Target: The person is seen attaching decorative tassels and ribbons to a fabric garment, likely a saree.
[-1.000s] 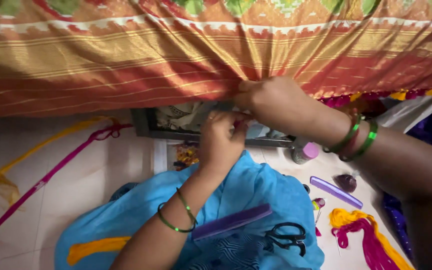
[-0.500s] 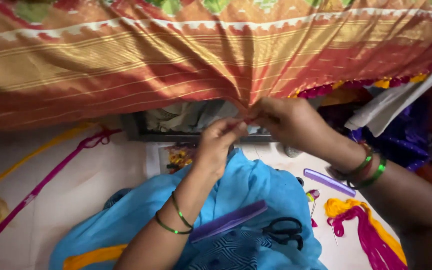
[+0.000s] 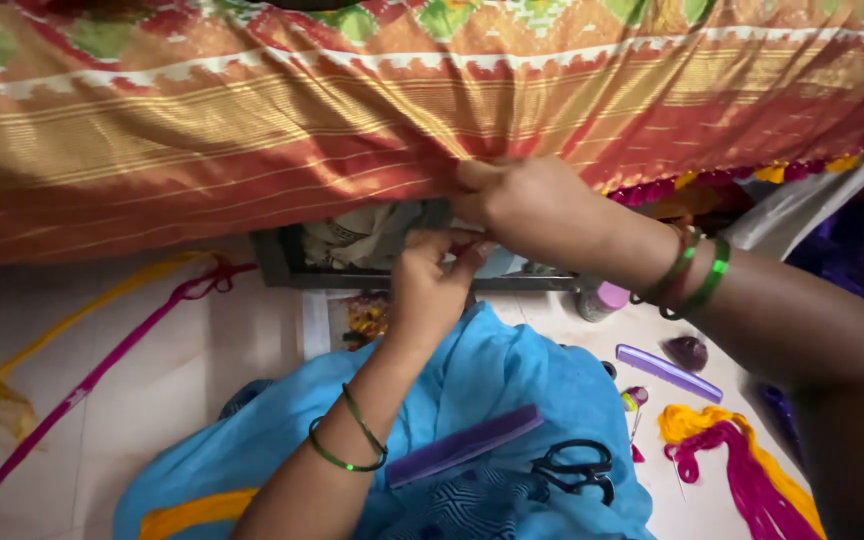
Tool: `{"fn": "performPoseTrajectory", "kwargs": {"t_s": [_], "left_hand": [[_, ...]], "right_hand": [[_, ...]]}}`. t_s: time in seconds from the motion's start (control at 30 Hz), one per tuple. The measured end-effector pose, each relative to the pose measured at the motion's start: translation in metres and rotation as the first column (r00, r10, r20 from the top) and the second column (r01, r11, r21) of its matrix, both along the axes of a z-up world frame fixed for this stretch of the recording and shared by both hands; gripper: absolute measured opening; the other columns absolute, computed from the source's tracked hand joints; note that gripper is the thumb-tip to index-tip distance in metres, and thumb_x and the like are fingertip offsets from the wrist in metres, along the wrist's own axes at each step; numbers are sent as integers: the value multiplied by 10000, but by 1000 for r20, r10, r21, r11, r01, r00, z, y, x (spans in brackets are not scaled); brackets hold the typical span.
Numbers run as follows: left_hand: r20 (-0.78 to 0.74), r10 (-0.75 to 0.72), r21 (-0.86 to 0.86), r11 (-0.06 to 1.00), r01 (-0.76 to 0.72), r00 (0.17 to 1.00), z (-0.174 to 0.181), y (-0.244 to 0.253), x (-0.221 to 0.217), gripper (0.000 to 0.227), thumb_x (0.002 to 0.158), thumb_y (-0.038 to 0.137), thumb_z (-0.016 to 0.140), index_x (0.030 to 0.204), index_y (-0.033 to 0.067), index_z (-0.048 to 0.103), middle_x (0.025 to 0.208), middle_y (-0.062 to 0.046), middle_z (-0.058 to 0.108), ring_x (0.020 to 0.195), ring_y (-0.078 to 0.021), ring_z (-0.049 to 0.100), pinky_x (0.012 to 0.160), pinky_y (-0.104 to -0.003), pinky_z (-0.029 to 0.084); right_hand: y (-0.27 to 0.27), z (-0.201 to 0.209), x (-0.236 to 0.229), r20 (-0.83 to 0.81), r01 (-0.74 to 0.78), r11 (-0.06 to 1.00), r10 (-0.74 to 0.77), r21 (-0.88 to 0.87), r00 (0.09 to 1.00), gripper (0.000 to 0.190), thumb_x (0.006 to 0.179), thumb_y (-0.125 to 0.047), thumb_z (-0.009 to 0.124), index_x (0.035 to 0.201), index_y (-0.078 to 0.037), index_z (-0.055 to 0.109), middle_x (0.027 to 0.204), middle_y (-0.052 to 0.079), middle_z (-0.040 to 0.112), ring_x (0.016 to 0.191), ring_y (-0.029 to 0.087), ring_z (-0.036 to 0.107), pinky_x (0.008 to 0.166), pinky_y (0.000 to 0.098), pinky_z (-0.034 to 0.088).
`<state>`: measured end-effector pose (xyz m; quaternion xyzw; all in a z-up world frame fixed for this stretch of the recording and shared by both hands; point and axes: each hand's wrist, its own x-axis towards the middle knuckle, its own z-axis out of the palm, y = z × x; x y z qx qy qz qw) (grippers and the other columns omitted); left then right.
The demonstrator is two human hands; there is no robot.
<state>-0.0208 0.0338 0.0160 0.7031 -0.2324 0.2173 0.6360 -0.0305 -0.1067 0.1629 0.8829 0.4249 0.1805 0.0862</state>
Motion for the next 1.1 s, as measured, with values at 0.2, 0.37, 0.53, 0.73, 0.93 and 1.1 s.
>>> {"fn": "performPoseTrajectory", "kwargs": {"t_s": [0.2,0.37,0.53,0.73,0.93,1.1], "left_hand": [[45,100,77,992,-103,994,18,5,-10,95,843,140,788,920,92,758,848,-85,717,852,-314,643,786,-440,507],[585,214,237,877,-417,782,32,-1,-24,74,858,77,744,917,54,706,889,-109,686,910,-351,610,764,-517,438],[-411,-165,-148,983,113,897,-20,-31,3,121,936,175,764,976,62,768,784,-59,675,720,-180,546,658,-364,456],[-154,-110,-243,967,70,982,-35,-43,0,167,899,202,804,1002,73,777,942,-33,771,890,-128,696,828,-294,540],[97,211,104,970,-221,973,-10,-25,-15,136,816,147,838,869,60,748,844,-106,730,855,-274,677,787,-381,514],[-100,28,-87,995,-37,995,-8,-19,-17,152,890,213,751,927,76,695,888,-62,726,862,-238,687,800,-349,540]], "right_hand": [[4,-6,14,-59,52,996,-57,-76,997,118,777,-209,706,859,-126,722,907,64,612,761,293,698,571,428,557],[-4,0,6,-19,60,990,-63,-129,998,231,757,-124,703,981,-145,755,978,58,665,783,298,708,597,421,575],[-29,-13,-29,-134,251,837,-213,487,968,81,917,-83,745,985,-47,721,863,114,689,779,280,710,653,366,551],[-71,-100,-18,-702,696,148,308,702,642,112,885,-51,740,956,11,681,854,61,740,768,113,722,647,267,582],[-56,-102,-16,-753,766,90,286,636,592,115,918,-116,739,924,-10,783,772,7,719,632,58,569,560,208,437],[-59,-118,-7,-672,671,119,290,732,682,109,933,-113,747,903,-10,765,736,-51,638,651,36,498,563,220,371]]}}
